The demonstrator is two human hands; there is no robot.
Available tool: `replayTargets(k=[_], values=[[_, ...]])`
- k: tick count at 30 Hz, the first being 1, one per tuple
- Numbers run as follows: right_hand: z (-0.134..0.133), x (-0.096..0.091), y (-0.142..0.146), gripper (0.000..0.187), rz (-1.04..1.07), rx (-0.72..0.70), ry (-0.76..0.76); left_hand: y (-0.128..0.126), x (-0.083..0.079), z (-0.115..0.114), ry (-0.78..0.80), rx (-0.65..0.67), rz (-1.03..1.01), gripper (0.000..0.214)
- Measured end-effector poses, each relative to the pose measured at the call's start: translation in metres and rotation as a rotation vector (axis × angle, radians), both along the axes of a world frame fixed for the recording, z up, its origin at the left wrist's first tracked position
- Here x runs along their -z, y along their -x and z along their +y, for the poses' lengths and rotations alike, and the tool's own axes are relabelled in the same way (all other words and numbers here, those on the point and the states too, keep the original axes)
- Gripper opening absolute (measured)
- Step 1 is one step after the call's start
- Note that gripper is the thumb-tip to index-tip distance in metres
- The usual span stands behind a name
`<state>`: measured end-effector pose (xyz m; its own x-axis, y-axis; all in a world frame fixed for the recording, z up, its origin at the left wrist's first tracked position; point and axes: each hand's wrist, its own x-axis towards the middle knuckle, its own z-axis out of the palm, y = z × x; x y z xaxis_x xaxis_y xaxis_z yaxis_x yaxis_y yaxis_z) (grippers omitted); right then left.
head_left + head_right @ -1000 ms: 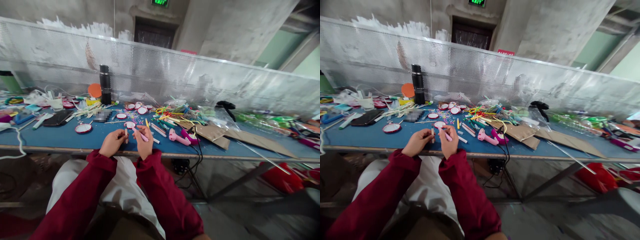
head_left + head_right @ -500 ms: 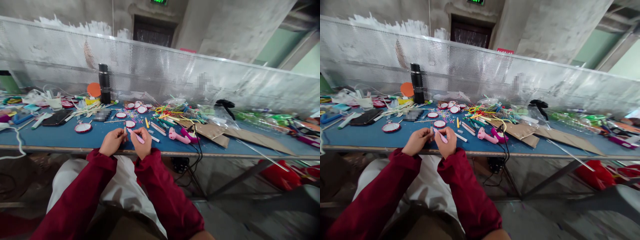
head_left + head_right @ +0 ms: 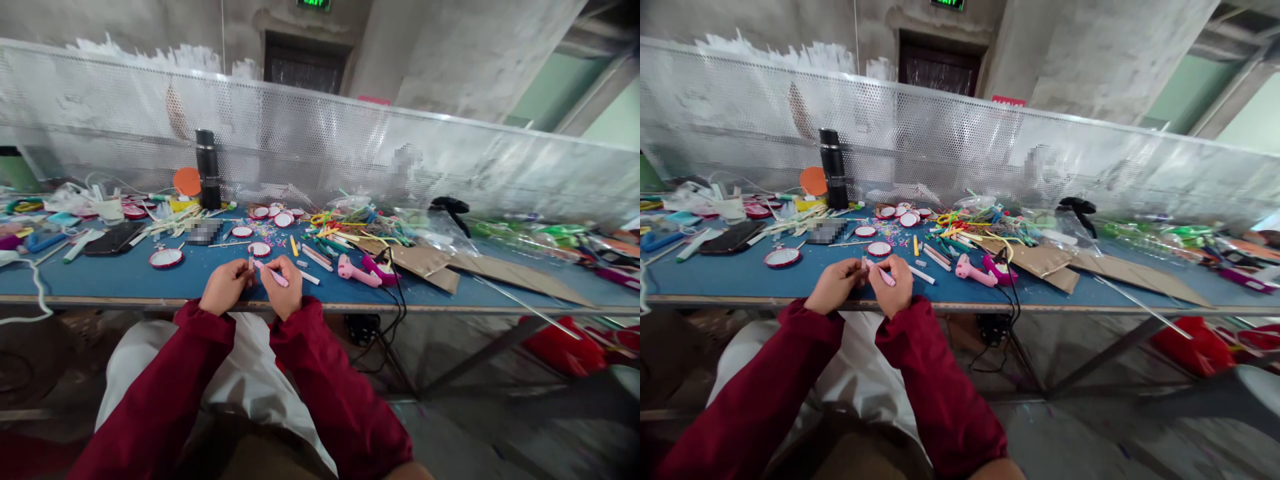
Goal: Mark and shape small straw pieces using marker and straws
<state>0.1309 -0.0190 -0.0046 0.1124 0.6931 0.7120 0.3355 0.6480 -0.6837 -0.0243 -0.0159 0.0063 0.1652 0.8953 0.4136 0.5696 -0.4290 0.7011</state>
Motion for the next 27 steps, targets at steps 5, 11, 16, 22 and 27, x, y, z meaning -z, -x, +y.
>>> replayTargets(k=[5, 11, 16, 22, 27], values=[[0.0005, 0.0, -0.0004, 0.014, -0.001, -0.011, 0.014, 0.0003, 0.0002, 0.0014, 0.004, -0.014, 0.022, 0.027], [0.0006, -0.0005, 0.0003, 0.012, 0.018, 0.004, 0.002, -0.0006, -0.002, 0.0, 0.011, -0.023, 0.043, 0.028], [0.0004, -0.0003, 0.0003, 0.014, 0.023, -0.001, -0.004, -0.0007, -0.0012, -0.0002, 0.013, -0.032, 0.045, 0.028], [0.0001, -0.0009, 0.0001, 0.014, 0.021, -0.008, 0.003, -0.0001, -0.0011, 0.0002, 0.013, -0.034, 0.058, 0.026], [-0.0002, -0.0022, 0.0004, 0.014, 0.038, -0.005, 0.002, -0.0002, -0.0017, -0.0005, 0.009, -0.042, 0.07, 0.027]])
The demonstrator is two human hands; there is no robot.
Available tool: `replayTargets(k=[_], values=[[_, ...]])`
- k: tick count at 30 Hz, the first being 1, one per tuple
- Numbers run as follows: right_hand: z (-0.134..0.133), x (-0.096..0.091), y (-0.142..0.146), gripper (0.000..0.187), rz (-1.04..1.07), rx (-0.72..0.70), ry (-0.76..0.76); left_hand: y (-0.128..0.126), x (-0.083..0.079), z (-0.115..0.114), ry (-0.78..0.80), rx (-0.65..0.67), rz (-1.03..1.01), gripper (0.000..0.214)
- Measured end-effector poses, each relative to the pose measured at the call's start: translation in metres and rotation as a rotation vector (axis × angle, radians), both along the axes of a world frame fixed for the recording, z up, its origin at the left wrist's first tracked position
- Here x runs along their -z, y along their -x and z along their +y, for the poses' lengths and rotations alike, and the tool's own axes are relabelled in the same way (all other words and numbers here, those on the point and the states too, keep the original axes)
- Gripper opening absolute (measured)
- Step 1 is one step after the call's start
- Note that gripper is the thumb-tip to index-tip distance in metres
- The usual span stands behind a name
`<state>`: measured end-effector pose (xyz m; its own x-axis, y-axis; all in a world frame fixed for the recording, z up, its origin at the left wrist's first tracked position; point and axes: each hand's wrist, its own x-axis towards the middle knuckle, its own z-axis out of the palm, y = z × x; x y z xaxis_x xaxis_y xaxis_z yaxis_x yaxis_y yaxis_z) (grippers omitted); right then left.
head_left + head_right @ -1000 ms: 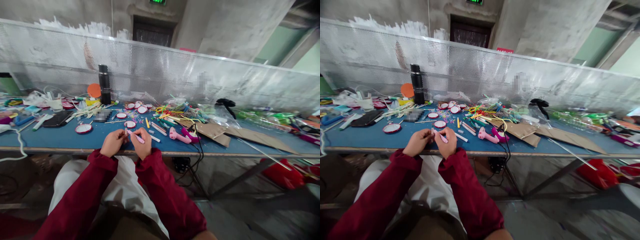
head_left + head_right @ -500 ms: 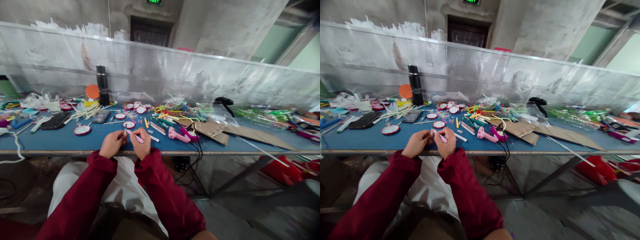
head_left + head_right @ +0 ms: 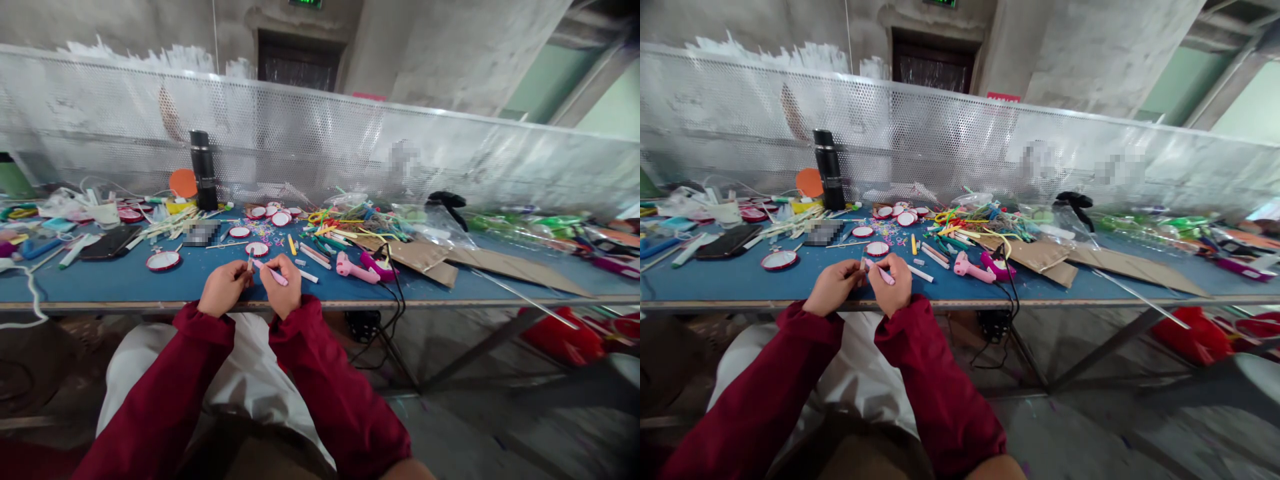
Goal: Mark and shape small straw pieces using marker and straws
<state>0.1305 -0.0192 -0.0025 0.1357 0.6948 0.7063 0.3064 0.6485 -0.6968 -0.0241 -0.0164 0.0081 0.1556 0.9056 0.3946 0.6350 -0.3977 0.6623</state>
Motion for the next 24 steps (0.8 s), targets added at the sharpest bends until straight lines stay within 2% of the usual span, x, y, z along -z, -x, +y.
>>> replayTargets(k=[24], values=[[-0.0034, -0.0035, 0.0004, 0.016, -0.012, -0.01, 0.012, -0.0027, -0.0041, -0.0039, -0.008, -0.023, 0.061, 0.026]])
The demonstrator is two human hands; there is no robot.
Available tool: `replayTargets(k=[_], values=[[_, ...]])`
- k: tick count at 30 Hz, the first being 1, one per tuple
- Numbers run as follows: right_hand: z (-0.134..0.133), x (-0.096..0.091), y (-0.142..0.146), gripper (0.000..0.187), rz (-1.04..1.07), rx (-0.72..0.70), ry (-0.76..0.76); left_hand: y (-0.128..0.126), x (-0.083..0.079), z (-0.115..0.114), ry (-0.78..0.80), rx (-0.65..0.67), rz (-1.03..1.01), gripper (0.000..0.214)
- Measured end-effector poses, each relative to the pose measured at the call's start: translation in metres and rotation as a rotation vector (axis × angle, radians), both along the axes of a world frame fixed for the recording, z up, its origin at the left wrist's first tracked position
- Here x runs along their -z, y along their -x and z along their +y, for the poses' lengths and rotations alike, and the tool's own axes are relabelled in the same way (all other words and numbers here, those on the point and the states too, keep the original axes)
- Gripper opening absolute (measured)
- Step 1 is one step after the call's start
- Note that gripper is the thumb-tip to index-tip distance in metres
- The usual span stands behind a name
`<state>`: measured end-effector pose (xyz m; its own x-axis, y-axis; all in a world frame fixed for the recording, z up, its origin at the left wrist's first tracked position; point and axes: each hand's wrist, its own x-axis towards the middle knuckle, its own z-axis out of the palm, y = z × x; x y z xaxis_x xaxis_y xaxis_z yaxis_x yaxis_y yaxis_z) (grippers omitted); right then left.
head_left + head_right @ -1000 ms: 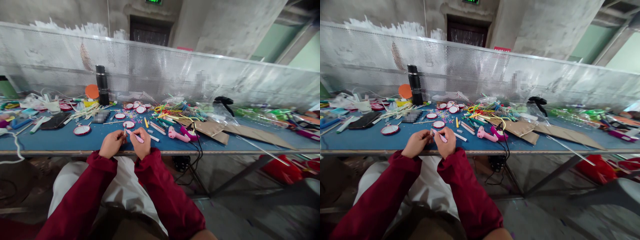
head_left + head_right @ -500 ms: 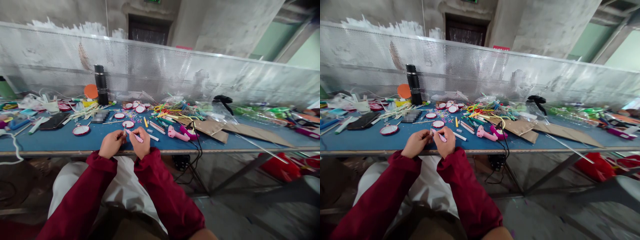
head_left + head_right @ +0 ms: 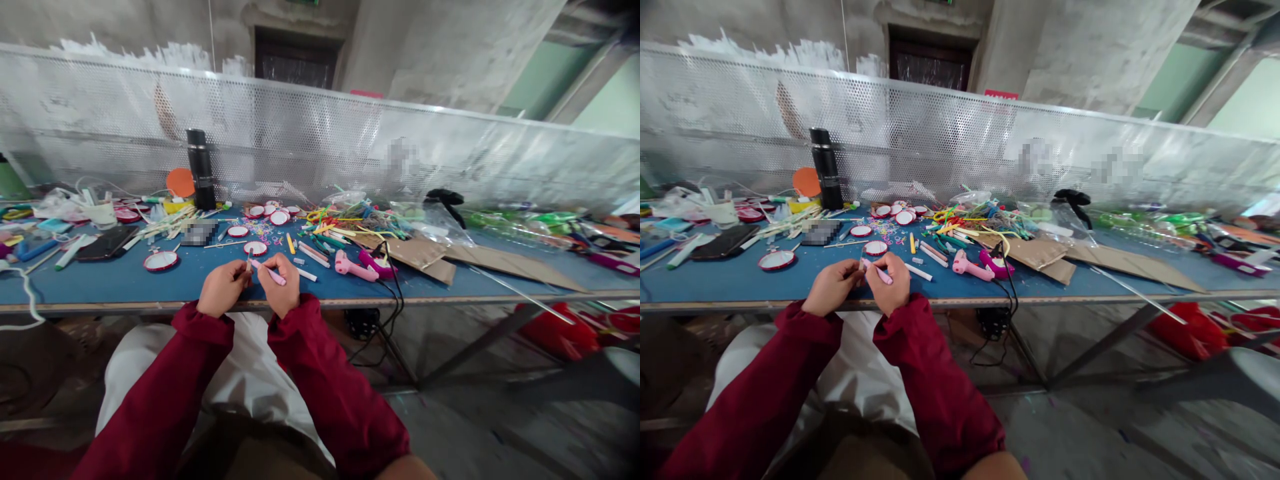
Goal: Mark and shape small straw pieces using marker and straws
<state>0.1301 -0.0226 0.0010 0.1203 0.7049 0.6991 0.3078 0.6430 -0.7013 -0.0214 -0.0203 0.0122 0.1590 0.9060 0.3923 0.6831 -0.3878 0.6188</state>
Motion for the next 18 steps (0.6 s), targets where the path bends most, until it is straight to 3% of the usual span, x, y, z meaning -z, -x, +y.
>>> replayTargets(k=[18], values=[[-0.0004, -0.0015, -0.0001, 0.015, 0.028, -0.01, -0.004, -0.0007, -0.0015, -0.0015, 0.006, -0.013, 0.001, 0.026]])
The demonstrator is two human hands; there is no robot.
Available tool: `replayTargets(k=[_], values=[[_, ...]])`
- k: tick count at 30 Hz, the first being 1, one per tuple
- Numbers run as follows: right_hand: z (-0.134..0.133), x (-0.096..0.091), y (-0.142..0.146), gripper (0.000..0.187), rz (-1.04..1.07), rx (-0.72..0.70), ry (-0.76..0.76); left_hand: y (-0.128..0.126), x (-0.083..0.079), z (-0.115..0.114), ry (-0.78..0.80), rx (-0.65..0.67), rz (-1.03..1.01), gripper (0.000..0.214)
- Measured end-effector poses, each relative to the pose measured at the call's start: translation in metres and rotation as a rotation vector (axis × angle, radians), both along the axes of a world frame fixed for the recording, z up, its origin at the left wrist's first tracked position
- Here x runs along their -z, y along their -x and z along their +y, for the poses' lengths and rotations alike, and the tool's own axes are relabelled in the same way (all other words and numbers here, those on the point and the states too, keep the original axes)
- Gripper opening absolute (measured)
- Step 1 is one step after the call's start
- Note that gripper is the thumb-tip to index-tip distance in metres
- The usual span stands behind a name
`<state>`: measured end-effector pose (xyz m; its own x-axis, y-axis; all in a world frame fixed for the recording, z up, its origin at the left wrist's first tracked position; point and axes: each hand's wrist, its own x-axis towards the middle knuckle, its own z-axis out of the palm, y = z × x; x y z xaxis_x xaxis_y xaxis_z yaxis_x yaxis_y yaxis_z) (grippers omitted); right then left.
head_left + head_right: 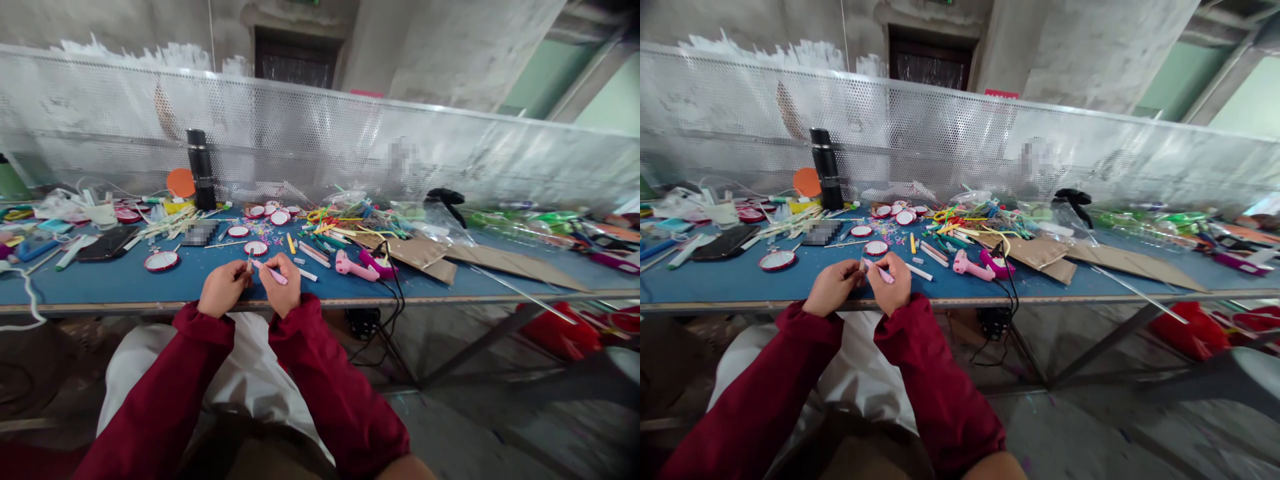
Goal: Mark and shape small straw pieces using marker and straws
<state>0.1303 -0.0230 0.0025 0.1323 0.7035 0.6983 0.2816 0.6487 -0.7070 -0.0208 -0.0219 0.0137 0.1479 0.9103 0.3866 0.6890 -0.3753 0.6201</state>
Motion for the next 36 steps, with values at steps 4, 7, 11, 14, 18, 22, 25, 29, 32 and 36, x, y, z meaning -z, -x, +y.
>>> replayTargets(k=[4, 7, 11, 14, 18, 22, 25, 29, 32, 36], values=[[0.0011, 0.0012, -0.0004, 0.015, 0.011, 0.011, -0.018, 0.001, 0.0011, 0.0011, 0.004, -0.003, -0.009, 0.026], [0.0014, 0.0017, -0.0004, 0.015, -0.007, 0.001, -0.011, 0.0014, 0.0017, 0.0015, 0.007, -0.001, -0.014, 0.026], [0.0013, 0.0013, -0.0001, 0.016, 0.01, 0.006, -0.006, 0.0015, 0.0019, 0.0014, 0.011, 0.007, -0.021, 0.027], [0.0014, 0.0011, -0.0002, 0.016, 0.007, -0.004, 0.003, 0.0016, 0.0019, 0.0015, 0.011, 0.009, -0.025, 0.027], [0.0016, 0.0017, -0.0008, 0.015, -0.004, 0.004, 0.014, 0.0018, 0.0021, 0.0021, 0.008, 0.013, -0.027, 0.028], [0.0018, 0.0023, -0.0008, 0.015, -0.009, 0.006, 0.015, 0.0019, 0.0022, 0.0024, 0.008, 0.016, -0.026, 0.029], [0.0019, 0.0019, -0.0005, 0.015, -0.012, 0.01, 0.022, 0.0018, 0.0022, 0.0024, 0.011, 0.018, -0.025, 0.029], [0.0014, 0.0009, 0.0, 0.016, 0.005, 0.017, 0.004, 0.0017, 0.0026, 0.0026, 0.01, 0.016, -0.028, 0.028], [0.0014, 0.0012, 0.0, 0.016, -0.006, 0.005, 0.012, 0.0016, 0.0029, 0.0024, 0.013, 0.014, -0.025, 0.029], [0.002, 0.0022, 0.0, 0.016, 0.007, 0.006, 0.028, 0.0012, 0.0022, 0.0014, 0.007, 0.014, -0.022, 0.029]])
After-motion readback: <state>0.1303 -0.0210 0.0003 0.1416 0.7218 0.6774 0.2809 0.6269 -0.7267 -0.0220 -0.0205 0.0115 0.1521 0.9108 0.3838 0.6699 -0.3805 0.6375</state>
